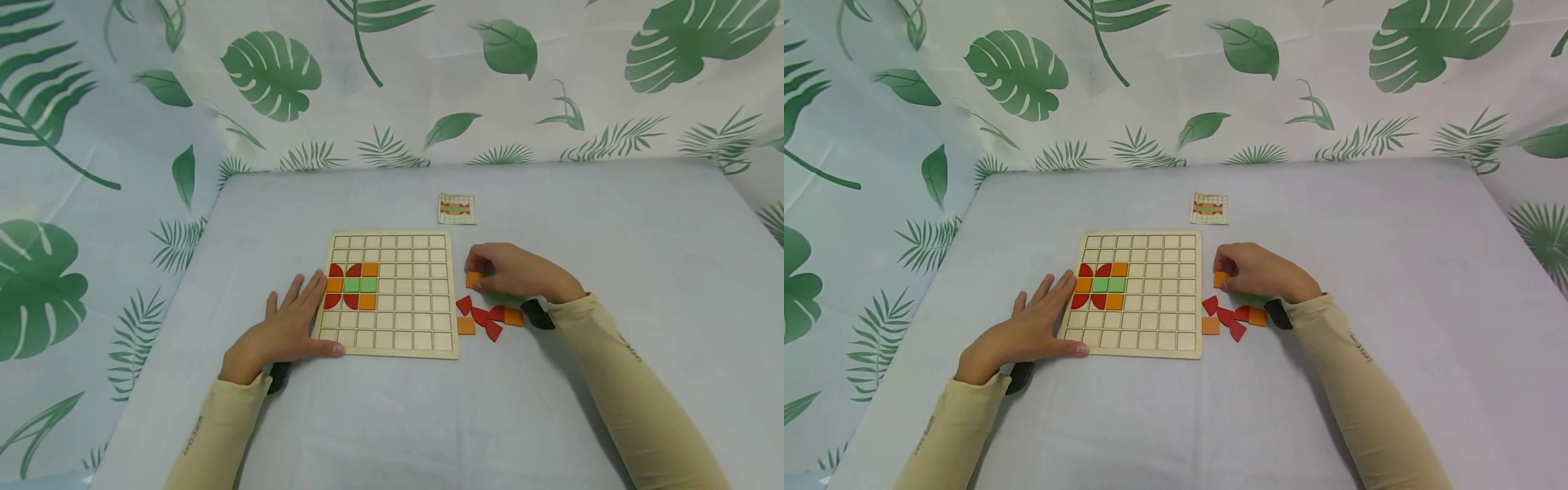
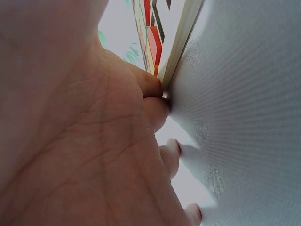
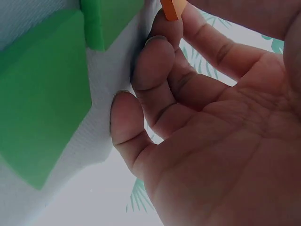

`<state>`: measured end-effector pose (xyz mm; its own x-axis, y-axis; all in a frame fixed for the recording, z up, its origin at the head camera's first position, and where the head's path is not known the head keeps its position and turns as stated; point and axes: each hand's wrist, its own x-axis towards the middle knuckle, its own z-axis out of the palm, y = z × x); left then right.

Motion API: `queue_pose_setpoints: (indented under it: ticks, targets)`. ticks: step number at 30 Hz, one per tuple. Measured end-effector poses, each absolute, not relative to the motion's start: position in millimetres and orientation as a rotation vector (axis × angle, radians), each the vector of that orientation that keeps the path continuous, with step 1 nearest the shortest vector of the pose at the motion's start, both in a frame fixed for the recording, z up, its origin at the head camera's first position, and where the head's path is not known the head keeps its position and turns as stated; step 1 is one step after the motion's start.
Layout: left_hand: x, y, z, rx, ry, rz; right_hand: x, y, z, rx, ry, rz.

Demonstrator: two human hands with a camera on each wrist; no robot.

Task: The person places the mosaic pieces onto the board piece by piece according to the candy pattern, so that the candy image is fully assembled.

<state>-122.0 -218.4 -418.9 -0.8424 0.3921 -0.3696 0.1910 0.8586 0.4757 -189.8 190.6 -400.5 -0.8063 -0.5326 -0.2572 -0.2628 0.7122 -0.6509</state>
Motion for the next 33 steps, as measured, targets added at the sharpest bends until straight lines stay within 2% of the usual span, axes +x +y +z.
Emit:
queue_pose_setpoints:
  ticks: [17,33]
  targets:
    - [-121,-219,-417,0.417,2.569,0.586,-193,187,-398,-0.614,2.561,-0.978]
    - [-122,-218,-417,0.417,2.573,0.561,-185,153,-397,-0.546,2.522,-1.257]
